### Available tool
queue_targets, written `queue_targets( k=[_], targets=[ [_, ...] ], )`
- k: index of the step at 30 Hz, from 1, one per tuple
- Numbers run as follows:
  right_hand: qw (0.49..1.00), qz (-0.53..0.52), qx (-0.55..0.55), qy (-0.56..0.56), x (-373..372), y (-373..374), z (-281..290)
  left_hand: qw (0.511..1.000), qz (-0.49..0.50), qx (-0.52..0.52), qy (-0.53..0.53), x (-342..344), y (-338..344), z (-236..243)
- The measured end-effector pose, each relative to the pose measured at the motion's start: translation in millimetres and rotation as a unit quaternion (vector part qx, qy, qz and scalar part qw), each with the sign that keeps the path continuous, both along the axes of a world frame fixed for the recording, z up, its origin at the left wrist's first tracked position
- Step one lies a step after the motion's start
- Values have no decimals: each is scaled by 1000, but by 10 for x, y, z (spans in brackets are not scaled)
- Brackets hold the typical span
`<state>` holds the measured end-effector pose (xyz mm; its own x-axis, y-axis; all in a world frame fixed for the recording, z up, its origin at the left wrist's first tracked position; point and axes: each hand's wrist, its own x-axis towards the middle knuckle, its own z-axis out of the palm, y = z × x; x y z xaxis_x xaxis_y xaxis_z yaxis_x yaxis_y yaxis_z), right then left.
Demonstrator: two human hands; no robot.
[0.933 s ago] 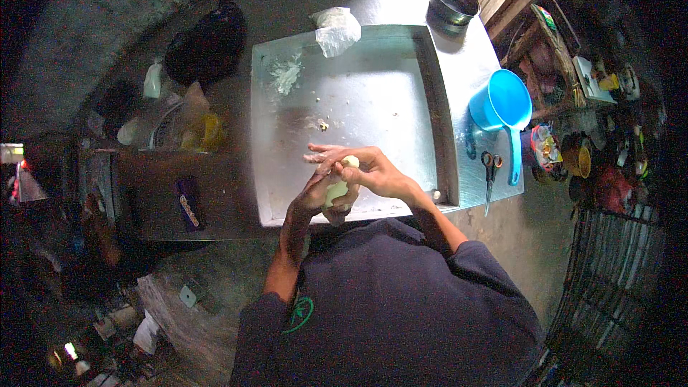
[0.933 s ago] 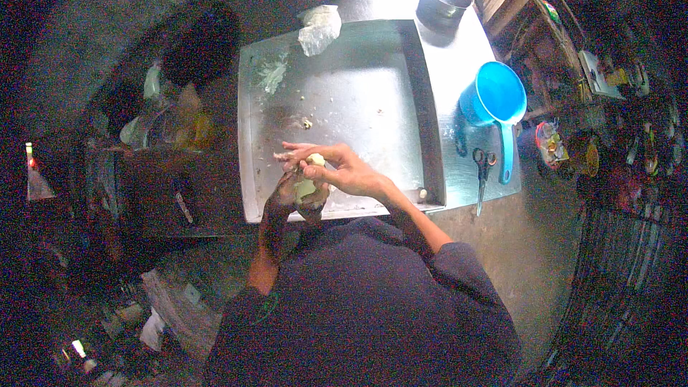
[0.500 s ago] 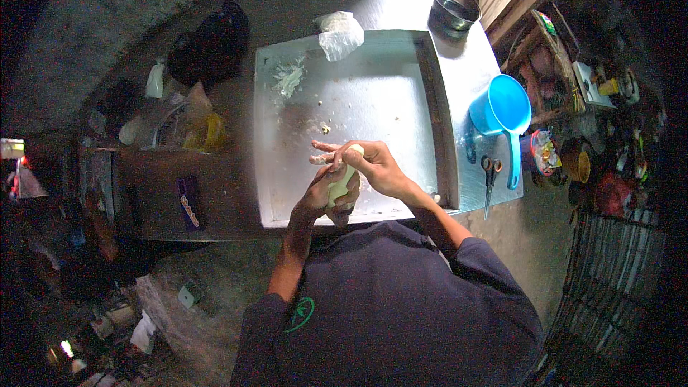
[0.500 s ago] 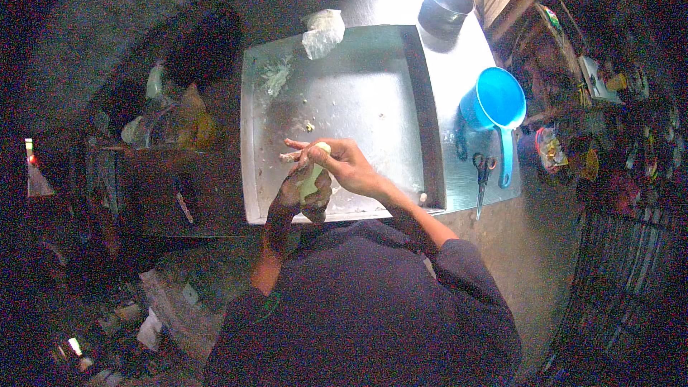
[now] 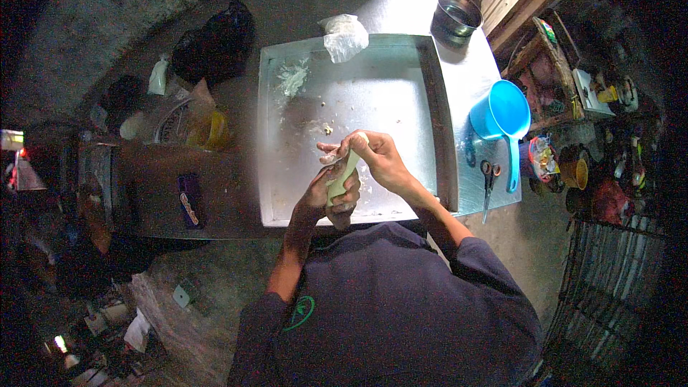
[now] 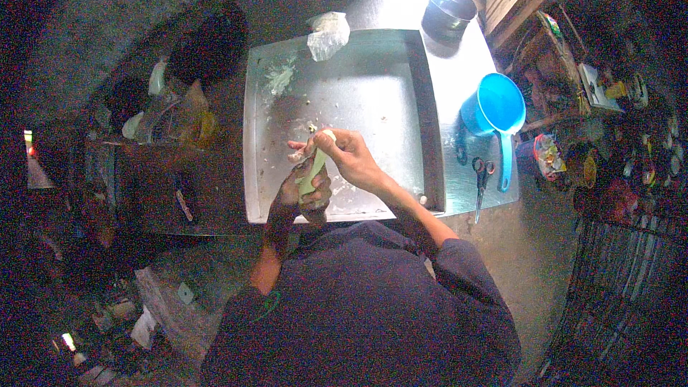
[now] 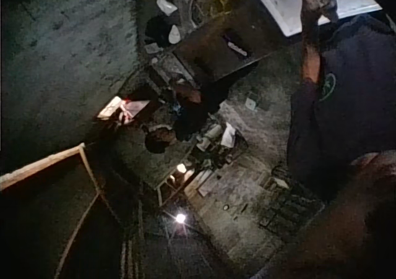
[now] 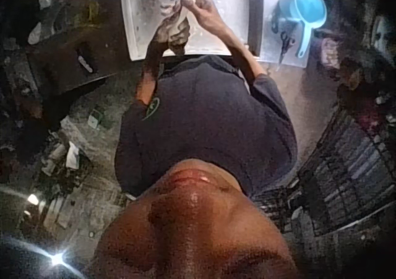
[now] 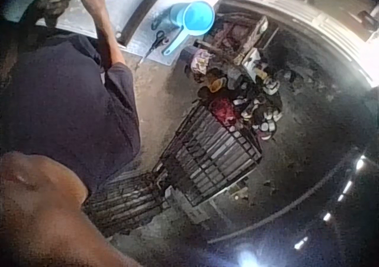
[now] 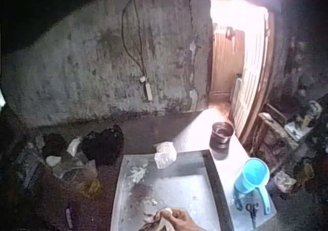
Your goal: The person rubs flour onto a metal tray and then shapes a piece of dough by hand.
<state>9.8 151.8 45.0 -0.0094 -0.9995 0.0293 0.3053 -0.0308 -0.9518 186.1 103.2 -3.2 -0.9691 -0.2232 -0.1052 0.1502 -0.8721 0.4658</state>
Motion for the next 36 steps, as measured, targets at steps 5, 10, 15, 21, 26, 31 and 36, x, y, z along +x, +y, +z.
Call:
queue_targets(
  k=[5,10,15,21,26,31,36],
  targets=[
    [995,-77,-48,-50,-101,-94,-79,999,3,-32,13,-23,20,11],
    [993,-71,-15,94,-693,-100,192,923,85,-270,-260,226,-41,283],
    [978,-27,81,190,-674,75,-60,708,118,-572,-397,326,-151,282],
    [988,-13,144,62,-427,173,-384,567,94,-692,-436,246,-106,248],
    [990,-58,128,25,-321,160,-616,564,136,-690,-433,251,-27,169],
    [982,-37,183,41,-155,154,-677,559,103,-714,-409,158,-1,249],
    [983,-3,136,125,-4,97,-420,526,84,-753,-388,161,19,262]
  ],
)
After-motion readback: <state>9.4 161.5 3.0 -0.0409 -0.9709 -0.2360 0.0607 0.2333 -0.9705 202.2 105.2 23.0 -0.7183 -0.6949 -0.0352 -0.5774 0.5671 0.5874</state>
